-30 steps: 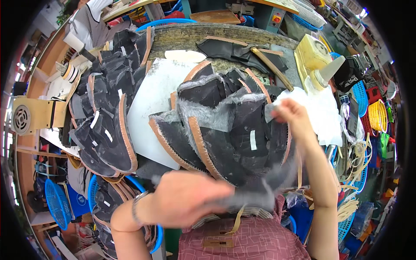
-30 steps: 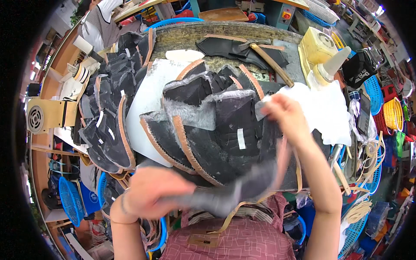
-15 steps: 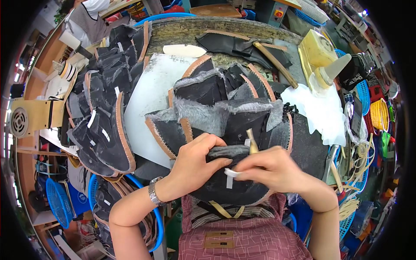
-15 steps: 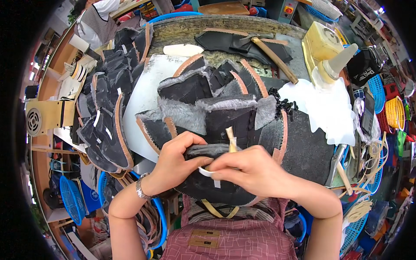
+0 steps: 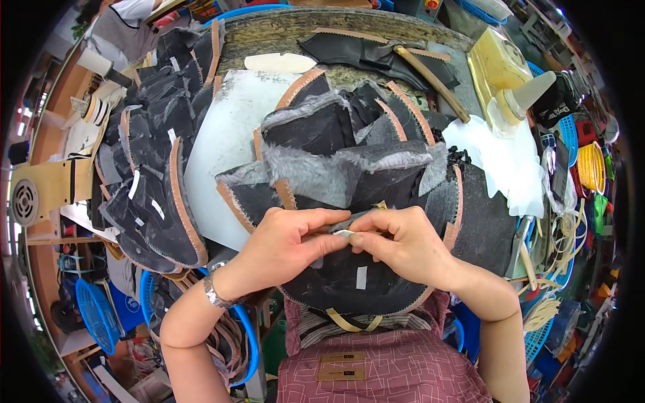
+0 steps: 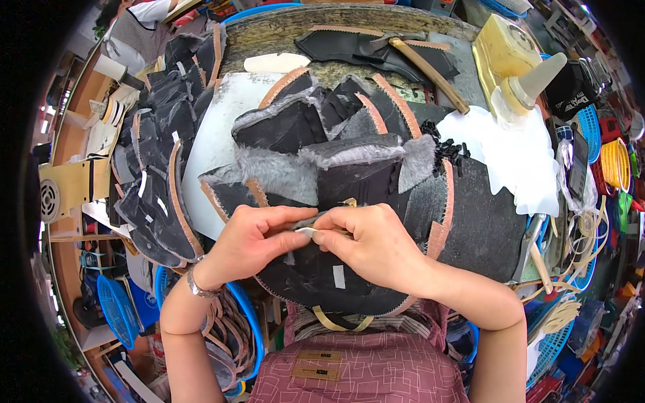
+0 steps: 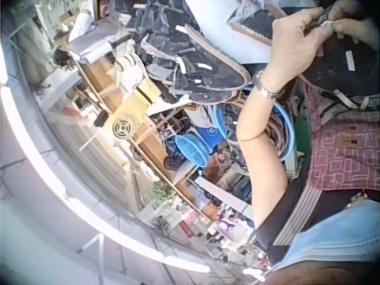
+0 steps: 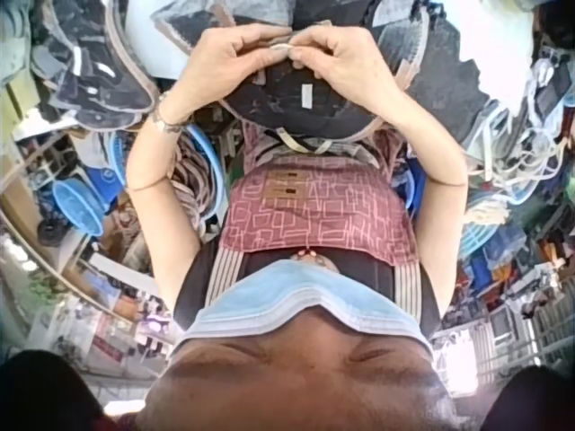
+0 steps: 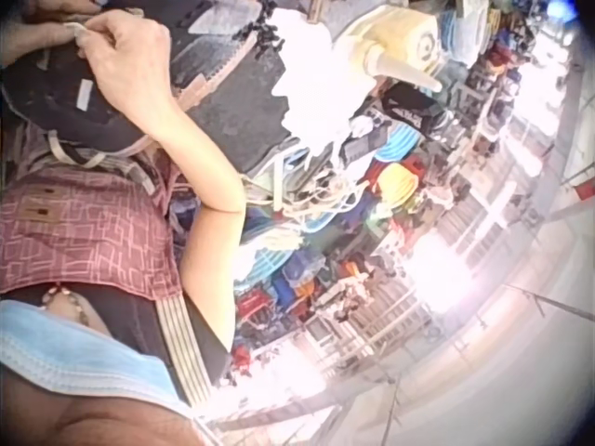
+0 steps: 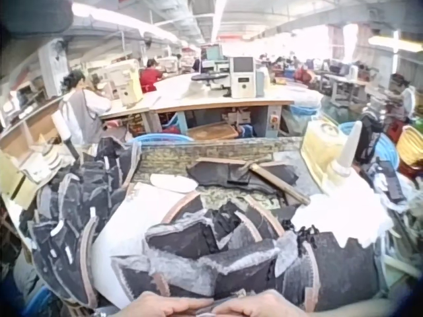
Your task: The person assembles shoe parts by hand, using a hammer to secure components and attaching elastic bands and white plastic pieces to the shoe uppers. The person repeatedly picks up parts, aligns them, and hammers them into place on a workbench in a factory setting.
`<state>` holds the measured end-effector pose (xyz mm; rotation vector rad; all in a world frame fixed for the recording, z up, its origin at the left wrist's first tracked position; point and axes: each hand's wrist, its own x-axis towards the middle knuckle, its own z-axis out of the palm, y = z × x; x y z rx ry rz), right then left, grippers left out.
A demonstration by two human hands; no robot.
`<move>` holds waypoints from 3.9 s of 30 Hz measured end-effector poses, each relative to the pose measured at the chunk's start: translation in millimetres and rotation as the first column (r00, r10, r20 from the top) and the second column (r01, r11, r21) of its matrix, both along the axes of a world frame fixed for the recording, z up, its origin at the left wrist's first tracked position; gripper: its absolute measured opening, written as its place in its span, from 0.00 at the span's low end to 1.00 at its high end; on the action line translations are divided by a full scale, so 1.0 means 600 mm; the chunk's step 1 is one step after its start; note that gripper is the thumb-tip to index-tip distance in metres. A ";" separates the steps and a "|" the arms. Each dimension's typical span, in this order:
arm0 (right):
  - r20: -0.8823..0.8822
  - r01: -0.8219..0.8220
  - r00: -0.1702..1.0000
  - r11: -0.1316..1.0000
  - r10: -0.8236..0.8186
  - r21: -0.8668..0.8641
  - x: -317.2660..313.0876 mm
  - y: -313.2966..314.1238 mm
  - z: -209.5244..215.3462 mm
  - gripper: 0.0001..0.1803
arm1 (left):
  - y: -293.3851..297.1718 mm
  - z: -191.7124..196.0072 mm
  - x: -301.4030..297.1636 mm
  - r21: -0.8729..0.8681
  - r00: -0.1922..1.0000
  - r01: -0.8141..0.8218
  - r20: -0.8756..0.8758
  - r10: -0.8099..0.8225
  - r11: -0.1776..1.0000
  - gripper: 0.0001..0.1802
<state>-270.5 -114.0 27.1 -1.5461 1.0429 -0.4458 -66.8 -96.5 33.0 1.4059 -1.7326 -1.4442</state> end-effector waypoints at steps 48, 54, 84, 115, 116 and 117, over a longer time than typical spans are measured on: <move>0.618 0.306 0.774 0.935 -0.136 -0.178 -0.269 0.011 0.147 0.05 | -0.052 0.029 -0.075 -0.357 0.992 -0.001 0.120 0.047 0.934 0.18; 0.110 -0.007 0.991 0.864 0.072 -0.504 -0.079 -0.052 0.036 0.07 | -0.070 0.026 -0.065 -0.020 0.996 -0.072 -0.058 0.071 0.997 0.16; -0.066 0.341 0.913 0.843 -0.402 -0.417 -0.189 0.002 0.017 0.12 | -0.102 0.027 -0.121 -0.699 0.920 0.315 0.392 -0.025 0.642 0.08; 0.713 0.917 0.399 0.244 -0.576 -0.315 -0.627 0.207 0.159 0.20 | 0.025 -0.015 -0.051 -0.648 0.870 0.237 0.473 0.138 0.724 0.29; 0.559 0.627 0.746 0.665 -0.361 -0.406 -0.760 0.258 0.169 0.19 | 0.030 -0.036 -0.057 -0.716 0.914 0.233 0.392 0.103 0.658 0.25; 0.491 0.693 0.721 0.518 -0.490 -0.501 -0.753 0.253 0.162 0.19 | 0.034 -0.053 -0.064 -0.778 0.944 0.228 0.324 0.063 0.586 0.22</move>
